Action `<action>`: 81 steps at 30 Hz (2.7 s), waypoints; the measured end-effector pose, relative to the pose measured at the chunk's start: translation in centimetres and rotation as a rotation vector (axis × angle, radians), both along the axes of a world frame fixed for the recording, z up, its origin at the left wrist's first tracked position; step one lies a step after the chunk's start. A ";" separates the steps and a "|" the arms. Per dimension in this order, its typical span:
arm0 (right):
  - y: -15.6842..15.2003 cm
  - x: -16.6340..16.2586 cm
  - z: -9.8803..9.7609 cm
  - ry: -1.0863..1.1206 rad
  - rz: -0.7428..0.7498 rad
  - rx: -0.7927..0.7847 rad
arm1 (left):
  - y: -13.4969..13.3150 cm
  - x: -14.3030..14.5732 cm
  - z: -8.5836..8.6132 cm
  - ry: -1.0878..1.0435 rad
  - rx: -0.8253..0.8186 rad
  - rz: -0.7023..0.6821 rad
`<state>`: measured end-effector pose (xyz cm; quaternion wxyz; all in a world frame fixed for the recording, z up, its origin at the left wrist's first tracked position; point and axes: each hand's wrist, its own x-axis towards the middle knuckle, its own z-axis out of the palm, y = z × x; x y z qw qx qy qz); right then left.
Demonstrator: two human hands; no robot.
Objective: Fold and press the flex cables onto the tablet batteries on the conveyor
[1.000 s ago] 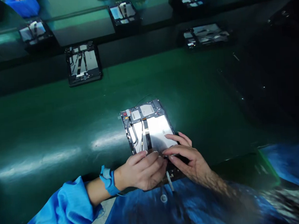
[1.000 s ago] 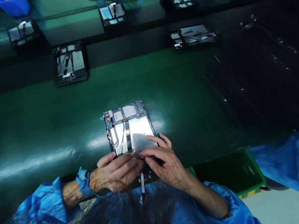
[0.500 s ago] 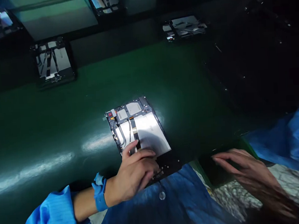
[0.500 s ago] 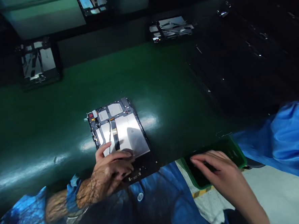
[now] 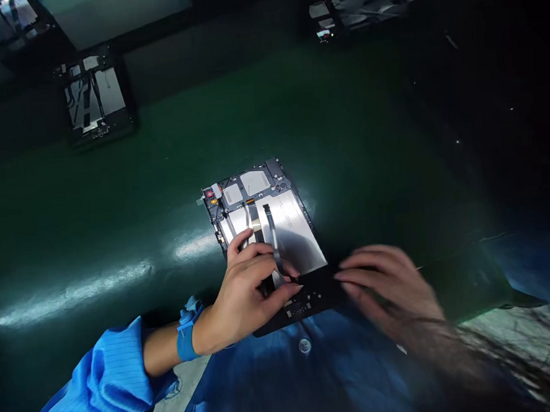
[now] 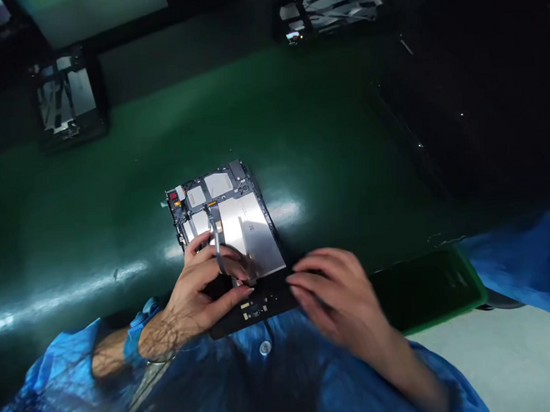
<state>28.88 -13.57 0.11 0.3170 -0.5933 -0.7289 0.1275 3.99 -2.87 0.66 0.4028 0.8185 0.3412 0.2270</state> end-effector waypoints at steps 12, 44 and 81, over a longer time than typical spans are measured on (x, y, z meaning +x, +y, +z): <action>2.8 -4.6 -1.0 0.136 0.076 -0.145 | 1.6 0.2 0.3 0.024 0.012 0.019; 2.5 -4.1 -1.4 0.134 0.143 -0.259 | 1.5 -0.4 0.2 0.017 -0.044 -0.033; 3.3 -4.9 -1.9 -0.037 0.042 0.111 | 1.3 -0.2 -0.6 0.104 0.253 -0.063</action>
